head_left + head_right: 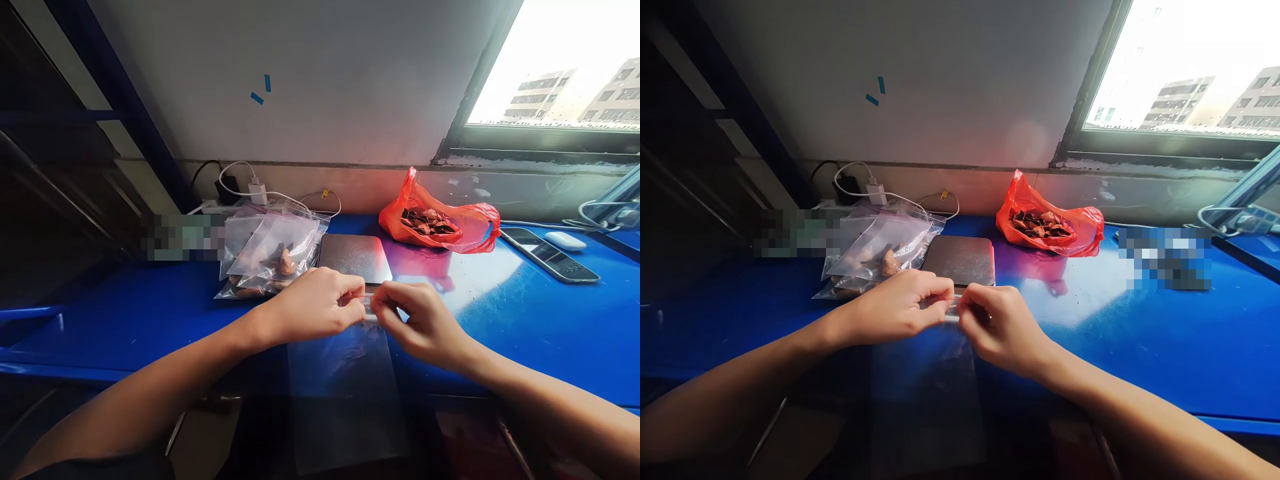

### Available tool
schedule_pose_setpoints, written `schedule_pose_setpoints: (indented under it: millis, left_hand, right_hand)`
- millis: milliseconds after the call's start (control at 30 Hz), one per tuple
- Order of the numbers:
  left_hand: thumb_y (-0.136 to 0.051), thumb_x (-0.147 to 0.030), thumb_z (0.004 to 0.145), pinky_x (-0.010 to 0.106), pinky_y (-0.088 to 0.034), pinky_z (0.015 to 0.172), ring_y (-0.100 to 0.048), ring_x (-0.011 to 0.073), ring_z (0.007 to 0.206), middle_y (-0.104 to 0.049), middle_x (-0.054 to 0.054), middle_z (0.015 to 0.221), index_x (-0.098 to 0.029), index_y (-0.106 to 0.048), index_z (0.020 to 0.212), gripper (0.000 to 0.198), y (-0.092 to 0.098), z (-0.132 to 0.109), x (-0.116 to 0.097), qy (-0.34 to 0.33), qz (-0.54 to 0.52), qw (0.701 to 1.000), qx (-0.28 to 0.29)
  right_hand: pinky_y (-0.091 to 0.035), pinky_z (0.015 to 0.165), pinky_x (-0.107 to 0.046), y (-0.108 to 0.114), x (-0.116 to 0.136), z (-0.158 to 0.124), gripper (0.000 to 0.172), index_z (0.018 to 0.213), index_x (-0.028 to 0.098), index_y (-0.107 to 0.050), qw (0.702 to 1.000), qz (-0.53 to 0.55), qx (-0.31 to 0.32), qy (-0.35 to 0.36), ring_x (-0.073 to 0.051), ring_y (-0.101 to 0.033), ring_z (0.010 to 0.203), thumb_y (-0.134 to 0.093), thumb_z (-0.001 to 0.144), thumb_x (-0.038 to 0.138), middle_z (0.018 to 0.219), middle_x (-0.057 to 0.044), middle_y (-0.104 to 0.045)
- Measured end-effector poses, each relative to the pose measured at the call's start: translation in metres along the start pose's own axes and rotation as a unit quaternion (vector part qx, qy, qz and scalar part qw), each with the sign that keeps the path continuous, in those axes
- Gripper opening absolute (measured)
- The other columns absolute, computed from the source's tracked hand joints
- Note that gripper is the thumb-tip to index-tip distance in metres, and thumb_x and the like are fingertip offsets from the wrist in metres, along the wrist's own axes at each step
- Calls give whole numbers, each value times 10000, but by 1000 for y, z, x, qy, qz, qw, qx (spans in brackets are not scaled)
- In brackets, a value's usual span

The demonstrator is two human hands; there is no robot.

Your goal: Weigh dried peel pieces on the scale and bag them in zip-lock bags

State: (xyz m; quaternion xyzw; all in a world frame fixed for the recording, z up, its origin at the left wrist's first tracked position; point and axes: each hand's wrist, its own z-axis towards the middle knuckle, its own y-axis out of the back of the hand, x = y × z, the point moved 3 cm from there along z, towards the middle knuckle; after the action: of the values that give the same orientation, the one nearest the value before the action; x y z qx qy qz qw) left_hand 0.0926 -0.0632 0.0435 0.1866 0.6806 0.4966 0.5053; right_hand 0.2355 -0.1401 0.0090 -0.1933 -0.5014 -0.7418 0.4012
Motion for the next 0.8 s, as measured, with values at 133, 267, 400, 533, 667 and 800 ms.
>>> schedule_pose_setpoints:
  millis: [133, 267, 400, 533, 667, 800]
  left_hand:
    - [-474, -251, 847, 240, -298, 562, -436, 109, 597, -507, -43, 623, -179, -509, 685, 181, 4, -1, 1, 2, -52, 999, 14]
    - [-481, -273, 851, 230, -281, 536, -391, 97, 570, -455, -50, 605, -171, -519, 683, 200, 10, -1, 2, 15, -91, 995, 28]
    - [-498, -291, 842, 227, -294, 548, -411, 102, 583, -486, -40, 624, -168, -540, 691, 199, 21, 0, 9, 26, -110, 993, 37]
    - [-518, -300, 834, 228, -306, 557, -442, 107, 605, -528, -24, 655, -163, -568, 685, 208, 36, 0, 21, 26, -111, 993, 38]
    - [-537, -289, 838, 221, -311, 552, -429, 94, 577, -513, -31, 639, -162, -569, 695, 194, 48, -3, 29, 32, -139, 989, 26]
    - [-546, -246, 828, 211, -339, 570, -491, 94, 609, -564, -30, 667, -163, -570, 705, 150, 52, -5, 30, 43, -178, 983, 14]
  right_hand:
    - [-288, 463, -203, 6, 2, 3, 137, 669, 179, -535, 1000, 19, 0, -19, -70, -387, 494, -503, 792, 127, 554, 37, -514]
    - [-271, 465, -218, 11, 1, 5, 148, 660, 181, -537, 999, 32, -3, -33, -73, -381, 495, -514, 801, 145, 548, 42, -507]
    - [-275, 478, -234, 17, 0, 6, 183, 645, 189, -513, 998, 31, -25, -44, -81, -364, 508, -520, 828, 205, 550, 39, -482]
    - [-283, 479, -246, 27, -2, 7, 237, 630, 197, -492, 997, 26, -52, -60, -94, -380, 518, -518, 854, 269, 550, 24, -469]
    - [-293, 473, -258, 38, -3, 9, 258, 624, 207, -494, 995, 20, -84, -59, -106, -407, 507, -525, 864, 294, 539, 13, -480]
    - [-297, 468, -269, 45, -5, 9, 292, 607, 213, -495, 992, 10, -111, -57, -111, -415, 496, -532, 878, 315, 535, 6, -484]
